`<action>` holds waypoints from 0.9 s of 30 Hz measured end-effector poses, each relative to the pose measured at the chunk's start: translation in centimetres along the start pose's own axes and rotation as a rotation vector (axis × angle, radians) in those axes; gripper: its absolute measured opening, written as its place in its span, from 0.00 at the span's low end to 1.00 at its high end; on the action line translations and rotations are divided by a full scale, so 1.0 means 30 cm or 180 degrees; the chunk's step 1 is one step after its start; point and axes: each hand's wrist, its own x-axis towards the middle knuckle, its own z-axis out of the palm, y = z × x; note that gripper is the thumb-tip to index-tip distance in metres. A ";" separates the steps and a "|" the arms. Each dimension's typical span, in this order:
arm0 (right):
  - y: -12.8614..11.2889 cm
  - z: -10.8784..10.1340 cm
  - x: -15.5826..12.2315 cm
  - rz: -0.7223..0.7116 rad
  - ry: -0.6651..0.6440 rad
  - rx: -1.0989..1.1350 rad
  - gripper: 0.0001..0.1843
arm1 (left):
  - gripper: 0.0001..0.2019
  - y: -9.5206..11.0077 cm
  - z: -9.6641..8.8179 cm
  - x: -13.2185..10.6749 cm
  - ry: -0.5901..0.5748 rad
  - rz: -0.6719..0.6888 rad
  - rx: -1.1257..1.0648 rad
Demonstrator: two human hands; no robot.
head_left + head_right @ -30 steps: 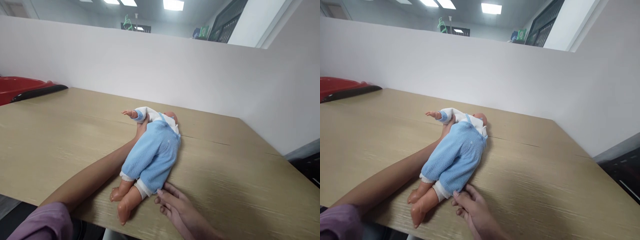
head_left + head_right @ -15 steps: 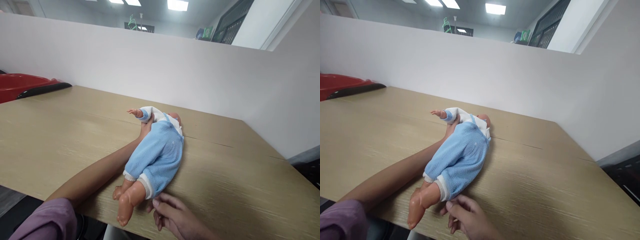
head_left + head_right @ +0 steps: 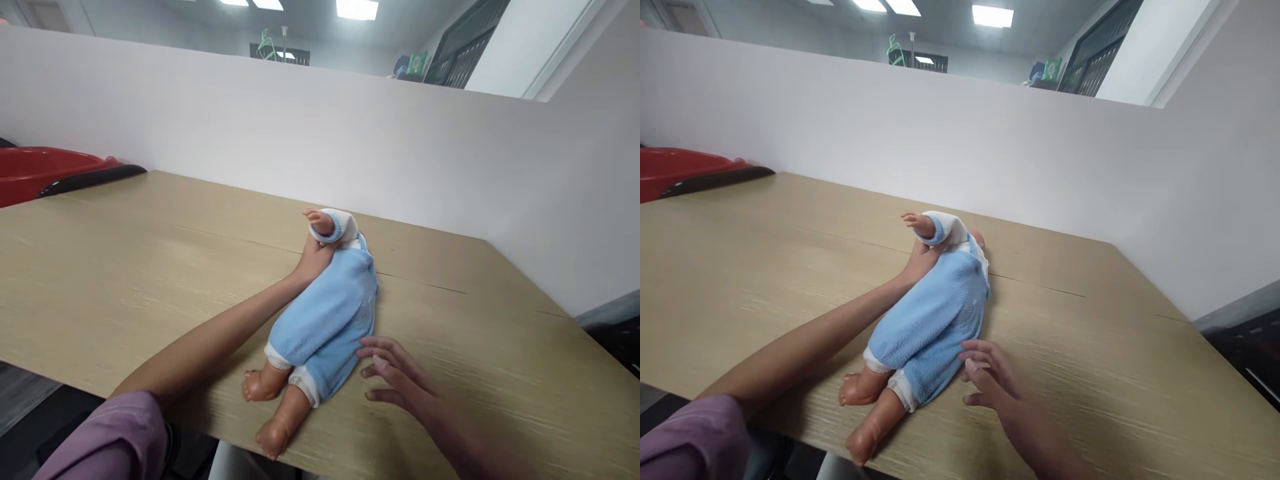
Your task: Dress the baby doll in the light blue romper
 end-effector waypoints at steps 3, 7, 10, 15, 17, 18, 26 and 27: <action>-0.014 -0.021 0.029 0.0272 0.0335 0.0184 0.34 | 0.22 0.019 0.070 -0.001 -0.0328 0.0454 0.0271; -0.082 -0.080 0.036 0.0842 0.0039 0.0722 0.35 | 0.25 0.070 0.164 -0.023 -0.0658 0.0936 0.1048; -0.126 -0.172 0.029 0.0931 -0.0348 0.0774 0.33 | 0.28 0.119 0.233 -0.051 -0.0858 0.0944 0.1738; -0.175 -0.367 0.027 0.0699 0.0317 0.0470 0.38 | 0.27 0.148 0.349 -0.089 -0.1056 0.0941 0.2280; -0.216 -0.425 0.024 0.0414 0.0602 0.0619 0.41 | 0.28 0.141 0.398 -0.105 -0.1175 0.0963 0.2429; -0.241 -0.445 0.023 0.0266 0.0653 0.0702 0.42 | 0.27 0.136 0.424 -0.114 -0.1267 0.0976 0.2510; -0.346 -0.466 0.055 -0.0059 0.1204 0.0868 0.24 | 0.26 0.073 0.614 -0.172 -0.2133 0.1035 0.3330; -0.336 -0.469 0.061 -0.0034 0.1252 0.0796 0.21 | 0.28 0.066 0.614 -0.170 -0.2243 0.1010 0.3312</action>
